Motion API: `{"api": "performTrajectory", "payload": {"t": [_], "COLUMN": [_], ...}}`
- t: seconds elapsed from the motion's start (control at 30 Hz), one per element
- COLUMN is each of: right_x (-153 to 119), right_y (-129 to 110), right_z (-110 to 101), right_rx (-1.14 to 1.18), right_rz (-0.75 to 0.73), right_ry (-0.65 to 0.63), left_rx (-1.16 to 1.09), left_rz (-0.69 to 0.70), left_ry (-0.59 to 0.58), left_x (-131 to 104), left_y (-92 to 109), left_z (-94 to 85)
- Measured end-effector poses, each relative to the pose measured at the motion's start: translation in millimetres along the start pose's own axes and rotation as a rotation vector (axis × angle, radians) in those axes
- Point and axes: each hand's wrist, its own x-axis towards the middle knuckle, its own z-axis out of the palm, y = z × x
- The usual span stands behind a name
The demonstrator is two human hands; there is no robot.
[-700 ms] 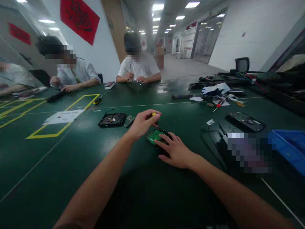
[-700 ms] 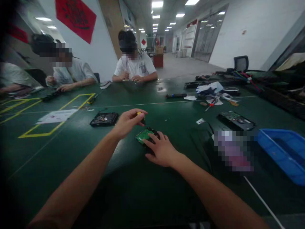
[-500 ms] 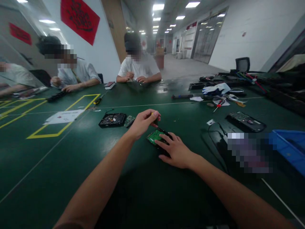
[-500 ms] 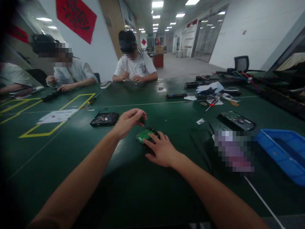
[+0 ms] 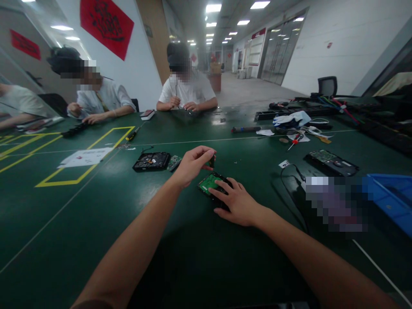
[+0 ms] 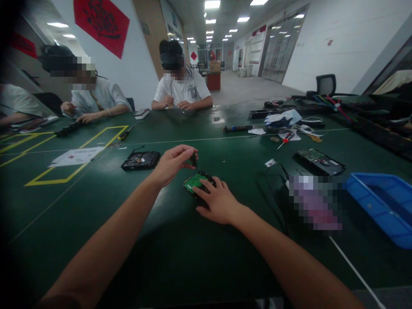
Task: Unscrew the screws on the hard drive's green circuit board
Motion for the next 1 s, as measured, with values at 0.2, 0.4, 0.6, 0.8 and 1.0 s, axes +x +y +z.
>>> {"api": "performTrajectory", "payload": {"t": [0.2, 0.4, 0.6, 0.8, 1.0], "right_x": [-0.6, -0.7, -1.5, -1.3, -1.3], "right_y": [1.0, 2.0, 2.0, 1.9, 2.5], "right_z": [-0.1, 0.8, -0.8, -2.4, -1.6], "right_rx": [0.000, 0.000, 0.010, 0.020, 0.010], "right_rz": [-0.005, -0.012, -0.005, 0.007, 0.000], "right_ry": [0.014, 0.017, 0.002, -0.025, -0.015], "left_rx": [-0.069, -0.126, -0.179, -0.085, -0.014], "left_rz": [0.011, -0.030, -0.057, -0.026, 0.002], "left_ry": [-0.047, 0.004, -0.020, -0.033, -0.042], "left_x": [-1.2, -0.5, -1.4, 1.0, 1.0], "left_y": [1.5, 3.1, 5.3, 4.8, 2.8], "left_z": [0.1, -1.7, 3.7, 0.7, 0.3]}}
